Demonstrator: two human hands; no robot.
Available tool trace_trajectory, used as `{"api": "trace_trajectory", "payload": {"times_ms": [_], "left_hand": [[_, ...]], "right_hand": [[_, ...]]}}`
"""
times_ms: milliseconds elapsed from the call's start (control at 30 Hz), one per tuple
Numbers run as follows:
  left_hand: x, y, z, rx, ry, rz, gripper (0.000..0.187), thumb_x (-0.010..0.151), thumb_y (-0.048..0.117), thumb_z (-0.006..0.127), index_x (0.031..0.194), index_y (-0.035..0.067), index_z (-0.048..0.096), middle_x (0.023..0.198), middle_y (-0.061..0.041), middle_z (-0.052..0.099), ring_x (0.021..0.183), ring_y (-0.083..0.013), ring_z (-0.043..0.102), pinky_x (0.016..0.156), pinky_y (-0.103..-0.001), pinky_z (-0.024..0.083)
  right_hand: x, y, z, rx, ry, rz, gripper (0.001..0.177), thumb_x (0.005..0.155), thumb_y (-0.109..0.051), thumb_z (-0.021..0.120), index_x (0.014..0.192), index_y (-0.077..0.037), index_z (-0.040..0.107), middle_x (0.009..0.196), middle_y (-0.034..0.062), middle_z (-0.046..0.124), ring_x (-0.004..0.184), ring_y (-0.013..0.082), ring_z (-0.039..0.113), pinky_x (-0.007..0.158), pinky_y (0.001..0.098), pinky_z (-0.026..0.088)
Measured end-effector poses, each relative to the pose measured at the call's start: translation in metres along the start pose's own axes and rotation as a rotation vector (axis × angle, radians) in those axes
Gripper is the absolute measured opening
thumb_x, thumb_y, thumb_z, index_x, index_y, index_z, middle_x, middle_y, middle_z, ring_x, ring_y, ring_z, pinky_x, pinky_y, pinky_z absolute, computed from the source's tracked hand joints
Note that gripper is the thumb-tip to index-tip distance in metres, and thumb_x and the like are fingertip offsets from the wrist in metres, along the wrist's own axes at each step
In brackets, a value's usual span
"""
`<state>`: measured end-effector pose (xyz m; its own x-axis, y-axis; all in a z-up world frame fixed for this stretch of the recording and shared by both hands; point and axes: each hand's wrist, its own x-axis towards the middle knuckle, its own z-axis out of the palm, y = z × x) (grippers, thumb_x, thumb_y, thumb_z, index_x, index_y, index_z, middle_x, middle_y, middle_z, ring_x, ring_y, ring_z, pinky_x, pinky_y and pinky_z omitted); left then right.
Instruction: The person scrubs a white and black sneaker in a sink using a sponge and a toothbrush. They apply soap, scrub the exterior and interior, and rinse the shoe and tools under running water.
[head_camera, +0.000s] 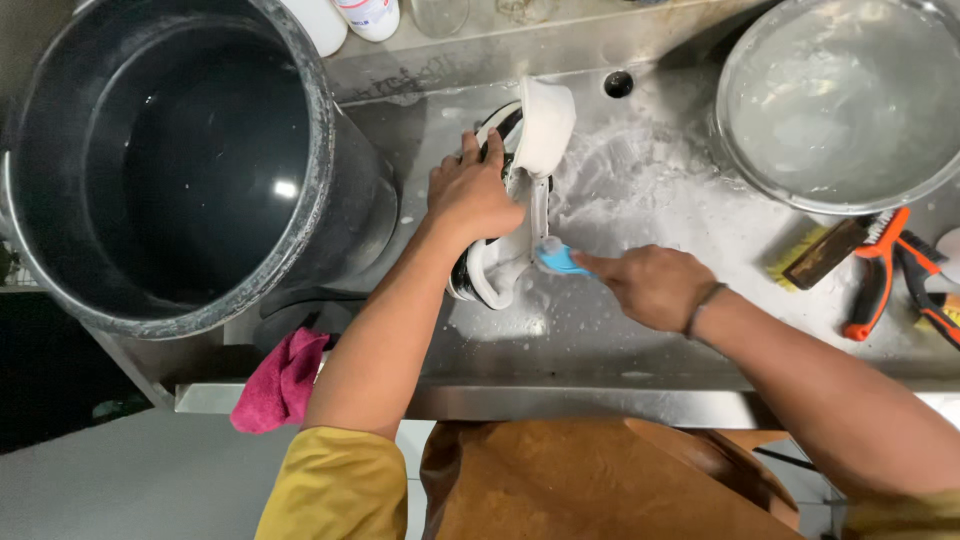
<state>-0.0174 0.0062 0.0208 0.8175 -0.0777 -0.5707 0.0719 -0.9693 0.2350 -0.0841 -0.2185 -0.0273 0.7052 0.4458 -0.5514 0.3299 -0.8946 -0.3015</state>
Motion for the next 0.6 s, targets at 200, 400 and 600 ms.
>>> {"api": "trace_trajectory", "payload": {"times_ms": [200,400,600], "left_hand": [[-0.019,0.014,-0.001,0.012,-0.036,0.039,0.076,0.090,0.032,0.041,0.157,0.013,0.011,0.162,-0.012,-0.005,0.127,-0.0337,0.028,0.095,-0.052,0.037],[-0.019,0.009,0.014,-0.211,0.045,0.103,0.075,0.087,0.019,0.042,0.157,0.013,0.016,0.162,-0.012,-0.005,0.131,-0.0429,0.029,0.098,-0.053,0.045],[0.011,-0.005,0.056,-0.256,0.220,0.163,0.079,0.080,0.014,0.045,0.155,0.019,0.023,0.163,-0.007,-0.001,0.122,-0.0452,0.045,0.094,-0.057,0.048]], "right_hand": [[0.026,-0.042,0.044,-0.026,0.079,-0.272,0.052,0.092,-0.021,0.040,0.141,-0.036,0.045,0.094,0.0140,0.069,0.091,0.0360,0.068,0.073,0.0540,0.058],[0.044,0.014,0.032,-0.290,0.182,-0.168,0.039,0.092,-0.024,0.040,0.124,-0.027,0.062,0.096,0.0121,0.069,0.090,0.0320,0.070,0.071,0.0498,0.059],[0.050,-0.008,0.047,-0.145,-0.060,-0.205,0.044,0.092,-0.030,0.040,0.130,-0.048,0.054,0.109,0.0051,0.069,0.100,0.0293,0.068,0.084,0.0478,0.057]]}}
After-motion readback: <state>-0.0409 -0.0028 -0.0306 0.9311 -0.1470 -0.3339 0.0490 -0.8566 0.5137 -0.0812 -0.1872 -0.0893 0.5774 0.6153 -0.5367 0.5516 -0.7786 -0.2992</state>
